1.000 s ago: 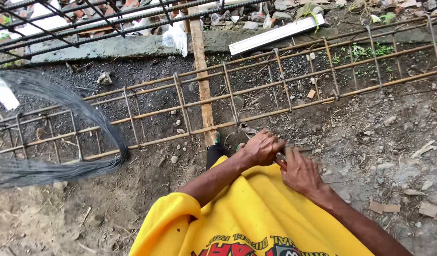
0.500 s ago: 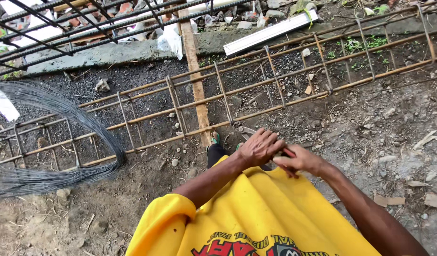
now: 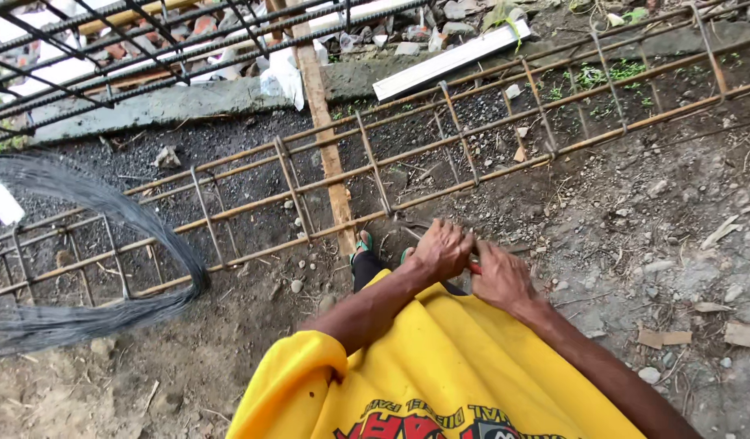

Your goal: The person uses pliers to twist and secure wire ties around the intersections of a metal rebar grid. They repeatedly grab wire, wrap it around the bars, and twist it tight to fasten the structure together.

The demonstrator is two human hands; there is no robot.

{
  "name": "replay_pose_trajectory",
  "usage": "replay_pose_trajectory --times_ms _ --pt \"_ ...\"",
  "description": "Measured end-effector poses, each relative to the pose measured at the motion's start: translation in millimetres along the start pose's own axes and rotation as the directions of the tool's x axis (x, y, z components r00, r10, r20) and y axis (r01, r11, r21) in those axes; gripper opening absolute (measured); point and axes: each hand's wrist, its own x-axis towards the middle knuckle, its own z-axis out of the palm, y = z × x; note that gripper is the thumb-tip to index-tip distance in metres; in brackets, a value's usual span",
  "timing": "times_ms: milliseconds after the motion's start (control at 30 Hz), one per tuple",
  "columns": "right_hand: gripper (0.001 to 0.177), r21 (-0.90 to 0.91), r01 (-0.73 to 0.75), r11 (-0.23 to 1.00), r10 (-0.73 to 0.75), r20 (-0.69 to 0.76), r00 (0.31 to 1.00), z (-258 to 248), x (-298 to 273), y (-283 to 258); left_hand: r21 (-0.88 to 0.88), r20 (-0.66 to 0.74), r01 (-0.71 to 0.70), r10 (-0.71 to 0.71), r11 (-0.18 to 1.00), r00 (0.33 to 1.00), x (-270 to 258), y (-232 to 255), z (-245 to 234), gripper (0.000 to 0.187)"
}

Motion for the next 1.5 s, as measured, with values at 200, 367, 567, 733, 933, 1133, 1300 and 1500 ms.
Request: replay_pose_trajectory --times_ms 200,367,567,733,933,1133,1300,1500 --pt "0.036 0.096 -0.142 0.985 0.124 0.170 0.978 -34 -6 -23 0.002 0.164 0.005 -0.005 1.000 0.986 2 -2 24 0.021" --pt "0.037 0.123 -0.193 0.973 0.160 0.237 0.958 -28 -1 -22 0.077 0.144 -0.030 0.018 0.997 0.989 3 -4 22 0.017" --pt "0.039 0.110 -0.184 0.977 0.129 0.379 0.916 -82 -24 -66 -0.034 0.165 0.063 -0.057 0.997 0.985 -28 8 54 0.021" --pt "0.041 0.012 -0.131 0.991 0.115 0.397 0.910 2 -16 11 -0.117 0.322 0.121 -0.078 0.986 0.944 -40 22 2 0.055" --pt "0.040 0.108 -0.231 0.967 0.168 0.414 0.895 5 -18 48 -0.408 0.414 0.533 -0.370 0.742 0.832 -83 10 -26 0.051" --pt "0.037 0.358 -0.246 0.901 0.103 0.376 0.921 -1 -35 35 -0.685 0.364 0.677 -0.677 0.271 0.640 -143 -18 -46 0.039" --pt "0.013 0.595 0.097 0.798 -0.002 -0.158 0.987 -21 -45 -7 -0.871 -0.290 0.361 -0.942 0.333 0.169 -167 -44 -76 0.005" --pt "0.016 0.651 0.111 0.751 -0.002 -0.165 0.986 -55 -10 -73 -0.404 -0.846 0.773 -0.522 0.488 -0.113 -242 -128 -154 0.037"
